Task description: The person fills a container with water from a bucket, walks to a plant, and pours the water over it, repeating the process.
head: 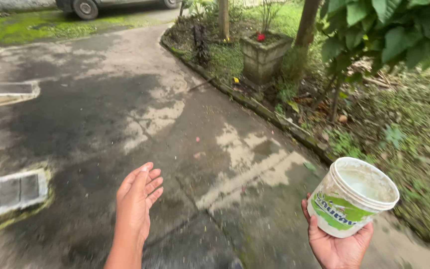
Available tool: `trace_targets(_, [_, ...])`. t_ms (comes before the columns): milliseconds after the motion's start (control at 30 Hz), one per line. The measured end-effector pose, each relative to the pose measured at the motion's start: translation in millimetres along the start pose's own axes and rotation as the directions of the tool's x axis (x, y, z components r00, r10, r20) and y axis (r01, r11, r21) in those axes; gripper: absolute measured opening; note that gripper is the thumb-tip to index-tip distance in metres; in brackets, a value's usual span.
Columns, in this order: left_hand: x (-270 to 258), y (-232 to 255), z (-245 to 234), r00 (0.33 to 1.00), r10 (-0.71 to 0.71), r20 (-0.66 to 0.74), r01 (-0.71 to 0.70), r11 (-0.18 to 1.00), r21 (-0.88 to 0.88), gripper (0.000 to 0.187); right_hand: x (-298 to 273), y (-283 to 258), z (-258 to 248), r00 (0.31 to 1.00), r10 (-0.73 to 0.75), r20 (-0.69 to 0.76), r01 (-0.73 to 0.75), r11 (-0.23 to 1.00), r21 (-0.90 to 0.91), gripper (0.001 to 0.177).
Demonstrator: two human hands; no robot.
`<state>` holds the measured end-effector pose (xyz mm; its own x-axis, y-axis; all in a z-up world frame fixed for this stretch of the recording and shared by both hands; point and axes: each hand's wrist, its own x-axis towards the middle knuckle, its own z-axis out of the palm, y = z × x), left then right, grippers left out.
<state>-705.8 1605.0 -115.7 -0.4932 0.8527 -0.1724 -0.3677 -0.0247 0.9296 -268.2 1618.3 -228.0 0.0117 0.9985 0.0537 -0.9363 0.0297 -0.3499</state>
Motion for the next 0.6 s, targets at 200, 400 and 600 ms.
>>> trace_targets(200, [167,-7,81,1.0,0.005,0.017,-0.005,0.999,-0.033,0.045,200,32,-10,0.975,0.133,0.177,-0.156,0.98,0.12,0.081])
trace_targets(400, [305,6,120,1.0,0.008,-0.025,-0.008,1.0,0.006,0.048,375,74,7,0.958,0.221,0.18,-0.239,0.968,0.08,0.079])
trace_targets(600, [474,-4,137,0.988,-0.03,-0.153,0.024,0.999,-0.042,0.047,527,146,1,0.966,0.178,0.187,-0.19,0.981,0.048,0.08])
